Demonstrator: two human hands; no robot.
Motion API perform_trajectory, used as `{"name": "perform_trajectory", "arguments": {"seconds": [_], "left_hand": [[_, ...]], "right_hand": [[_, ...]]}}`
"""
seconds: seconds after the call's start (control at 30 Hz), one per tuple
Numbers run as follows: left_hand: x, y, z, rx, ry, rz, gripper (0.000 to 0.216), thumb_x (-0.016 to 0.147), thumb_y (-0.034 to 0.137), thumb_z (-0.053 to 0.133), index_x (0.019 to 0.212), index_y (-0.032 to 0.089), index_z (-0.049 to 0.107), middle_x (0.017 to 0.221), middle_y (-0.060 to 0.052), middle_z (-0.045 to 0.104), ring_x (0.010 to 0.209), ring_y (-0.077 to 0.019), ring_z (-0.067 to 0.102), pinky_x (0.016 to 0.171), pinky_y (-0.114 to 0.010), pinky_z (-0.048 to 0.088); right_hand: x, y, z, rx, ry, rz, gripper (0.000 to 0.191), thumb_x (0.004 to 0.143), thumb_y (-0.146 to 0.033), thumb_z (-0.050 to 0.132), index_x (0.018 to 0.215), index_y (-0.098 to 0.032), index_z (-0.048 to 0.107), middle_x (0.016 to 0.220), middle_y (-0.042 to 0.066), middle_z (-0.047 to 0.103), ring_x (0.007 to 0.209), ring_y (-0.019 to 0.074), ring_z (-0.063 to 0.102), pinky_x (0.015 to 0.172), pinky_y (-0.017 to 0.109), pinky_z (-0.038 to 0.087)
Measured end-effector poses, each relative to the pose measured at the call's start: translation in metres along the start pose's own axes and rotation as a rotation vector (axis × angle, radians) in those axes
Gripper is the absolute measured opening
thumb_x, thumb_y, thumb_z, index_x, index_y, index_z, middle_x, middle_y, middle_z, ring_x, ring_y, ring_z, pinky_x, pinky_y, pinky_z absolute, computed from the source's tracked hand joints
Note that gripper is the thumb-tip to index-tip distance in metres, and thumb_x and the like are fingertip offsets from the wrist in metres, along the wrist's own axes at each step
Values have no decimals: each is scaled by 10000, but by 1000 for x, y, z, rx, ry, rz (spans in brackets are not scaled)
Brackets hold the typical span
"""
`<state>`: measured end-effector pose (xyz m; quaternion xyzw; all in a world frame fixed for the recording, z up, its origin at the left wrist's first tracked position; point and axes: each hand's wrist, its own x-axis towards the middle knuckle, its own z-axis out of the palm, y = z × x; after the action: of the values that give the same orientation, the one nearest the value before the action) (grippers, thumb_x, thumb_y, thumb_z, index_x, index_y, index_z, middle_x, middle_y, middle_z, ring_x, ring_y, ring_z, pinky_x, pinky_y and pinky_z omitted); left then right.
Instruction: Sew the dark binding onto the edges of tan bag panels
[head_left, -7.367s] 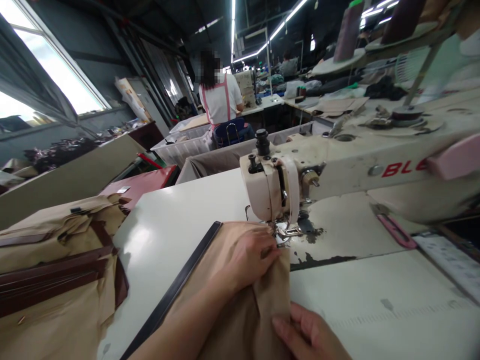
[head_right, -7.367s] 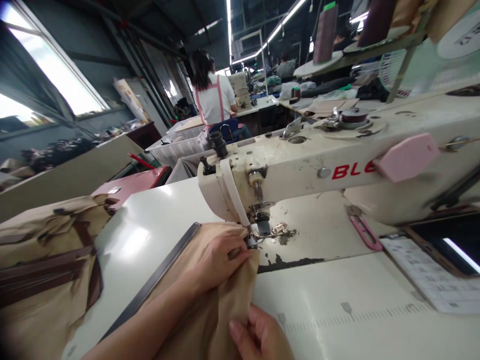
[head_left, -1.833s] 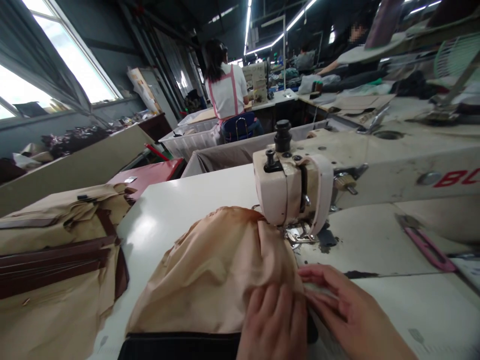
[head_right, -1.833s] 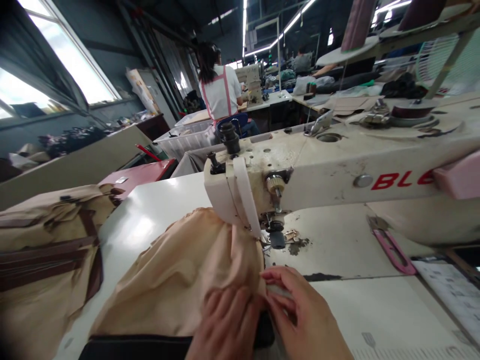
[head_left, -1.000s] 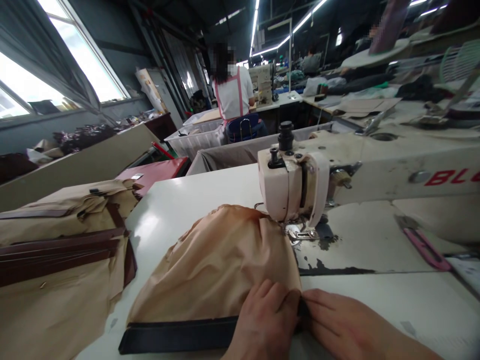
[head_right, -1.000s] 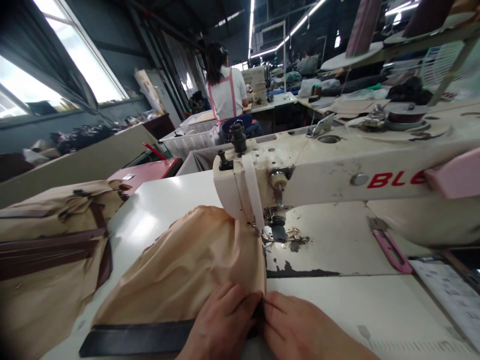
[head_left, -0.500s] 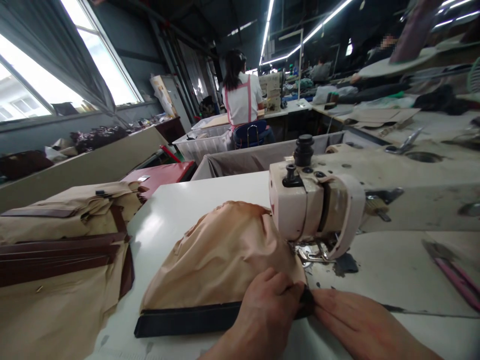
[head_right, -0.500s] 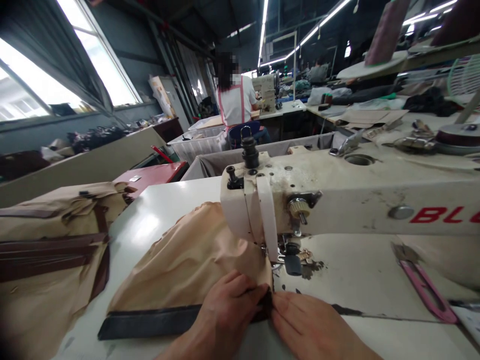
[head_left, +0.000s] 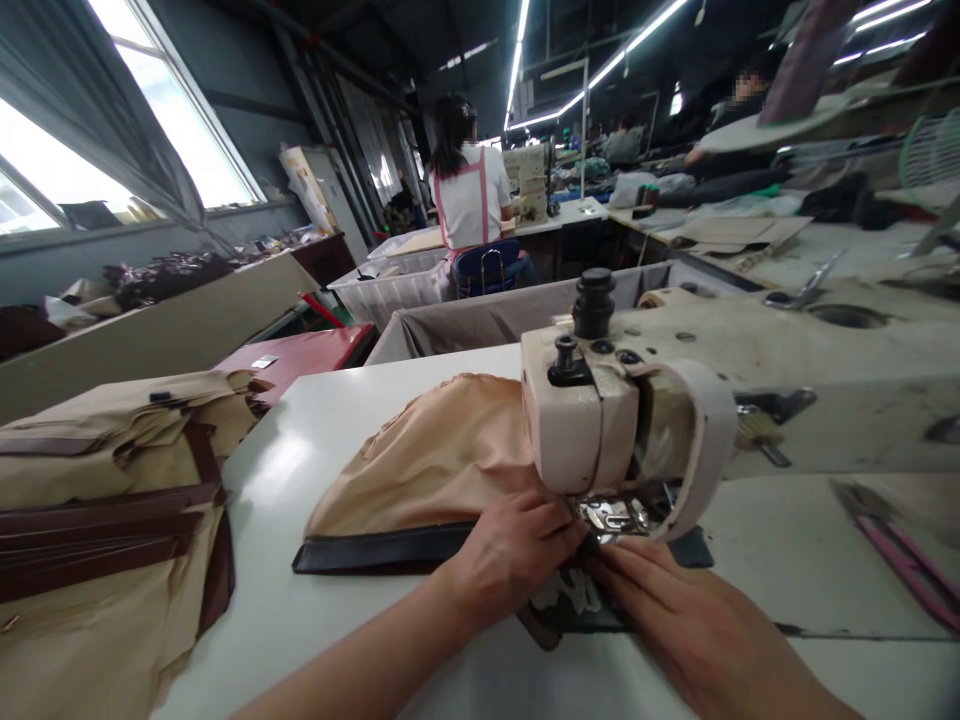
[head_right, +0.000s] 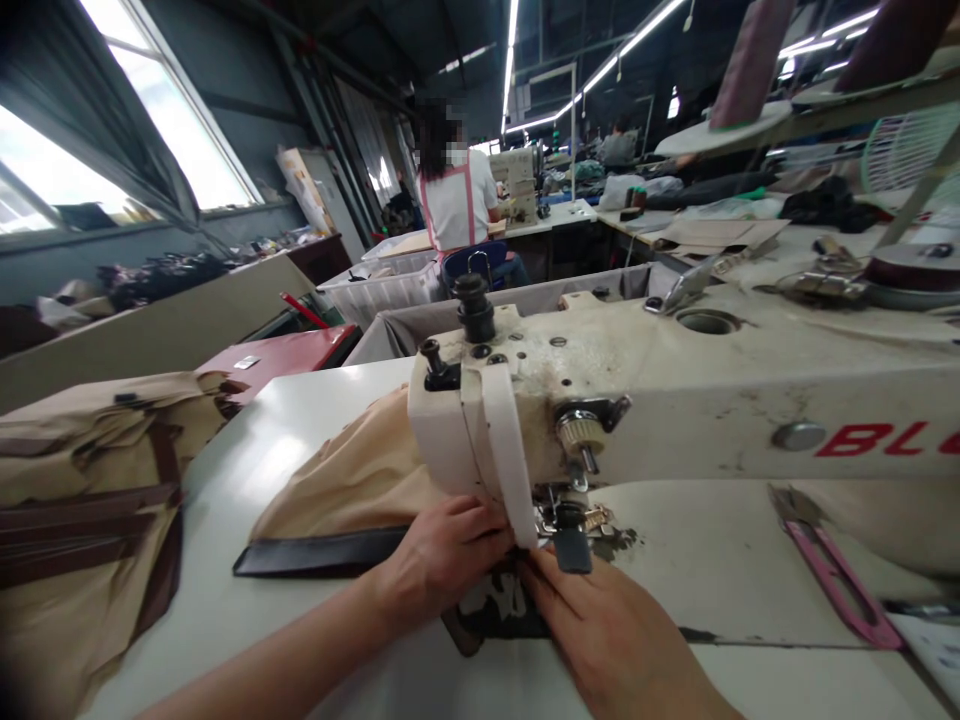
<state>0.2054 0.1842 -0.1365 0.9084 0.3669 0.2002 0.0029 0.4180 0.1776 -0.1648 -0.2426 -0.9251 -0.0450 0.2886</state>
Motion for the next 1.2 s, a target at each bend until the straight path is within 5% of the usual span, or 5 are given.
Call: {"name": "perform_trajectory", "arguments": {"seconds": [0.2, 0.4, 0.53, 0.87, 1.2], "left_hand": [[4, -3, -1, -74, 62, -7, 269, 951, 238, 405, 896, 158, 655, 849, -56, 637, 843, -157, 578, 783, -278, 490], [4, 3, 6, -356, 218, -219, 212, 906, 231, 503, 820, 147, 678, 843, -60, 675, 750, -143, 615, 700, -245, 499], [4, 2, 7, -199, 247, -107, 246, 929, 221, 445, 869, 159, 675, 846, -51, 685, 783, -160, 614, 736, -284, 485], [-2, 7, 0, -126, 48, -35, 232, 922, 309, 483, 997, 155, 640, 929, -69, 642, 939, -191, 566, 837, -329, 485], [1, 5, -2, -253, 111, 4, 214, 925, 207, 459, 883, 118, 650, 854, -55, 652, 847, -144, 571, 820, -269, 489]], "right_hand": [[1, 3, -10, 60, -45, 27, 342, 855, -77, 425, 1133, -141, 615, 1123, 118, 641, 1034, 230, 600, 829, 360, 550], [3, -2, -10, 137, -78, 132, 327, 852, -102, 422, 1108, -179, 611, 1117, 101, 610, 1001, 238, 573, 871, 409, 483], [13, -6, -6, 108, -128, 206, 334, 803, -70, 426, 1035, -205, 622, 1093, 90, 604, 946, 244, 566, 860, 434, 462], [4, -2, -19, 177, -19, 279, 188, 883, -181, 431, 906, -200, 616, 880, 63, 637, 792, 208, 591, 700, 339, 481], [1, 0, -23, 214, -7, 405, 192, 919, -242, 401, 885, -232, 589, 856, 36, 637, 772, 184, 605, 673, 297, 485]]}}
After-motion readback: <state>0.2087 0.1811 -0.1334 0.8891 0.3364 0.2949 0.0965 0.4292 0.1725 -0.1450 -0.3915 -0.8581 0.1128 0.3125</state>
